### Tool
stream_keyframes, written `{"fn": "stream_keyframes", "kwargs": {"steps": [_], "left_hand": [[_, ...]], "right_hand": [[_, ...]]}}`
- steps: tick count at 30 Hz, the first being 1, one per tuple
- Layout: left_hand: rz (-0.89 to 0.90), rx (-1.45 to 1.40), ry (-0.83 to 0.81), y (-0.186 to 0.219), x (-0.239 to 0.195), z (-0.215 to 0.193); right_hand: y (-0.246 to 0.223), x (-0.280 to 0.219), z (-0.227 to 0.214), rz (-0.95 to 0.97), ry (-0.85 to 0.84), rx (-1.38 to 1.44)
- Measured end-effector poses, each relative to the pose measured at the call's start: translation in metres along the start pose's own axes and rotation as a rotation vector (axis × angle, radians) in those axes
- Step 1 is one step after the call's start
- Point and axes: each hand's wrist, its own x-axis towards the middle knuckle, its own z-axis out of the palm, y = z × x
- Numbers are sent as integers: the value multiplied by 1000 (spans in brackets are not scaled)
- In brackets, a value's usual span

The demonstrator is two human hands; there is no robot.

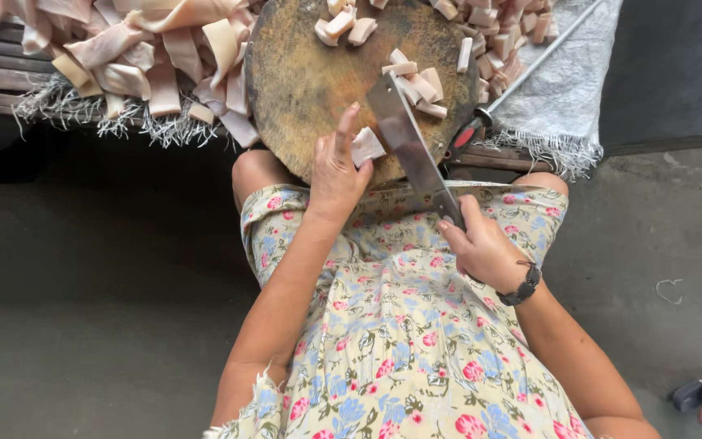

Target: The person sits on the ground and uses a cleaver to chop strips of pork skin into small pieces on a round wooden cutting board. They repeatedly pick up strips, cut them, and push the finished pieces aside.

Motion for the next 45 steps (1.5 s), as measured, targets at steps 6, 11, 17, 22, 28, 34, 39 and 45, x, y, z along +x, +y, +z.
{"fn": "stream_keyframes", "kwargs": {"steps": [6,11,17,22,28,34,39,45], "left_hand": [[-4,-40,-21,8,0,-6],[-63,-79,22,13,-5,-34],[-53,23,19,6,-8,-36],[22,73,-16,1,-6,-4],[-58,46,59,2,-5,11],[6,103,14,6,-14,8],[-17,230,50,5,-4,3],[-9,23,-30,0,8,-19]], "right_hand": [[-34,-41,-7,-335,300,63],[-19,-33,17,-414,328,-62],[10,9,27,-307,96,-238],[16,-3,18,-68,-41,-60],[31,-31,17,-149,8,-233],[27,-14,22,-227,56,-225],[4,9,20,-2,-19,27],[-13,-16,7,-436,294,-96]]}}
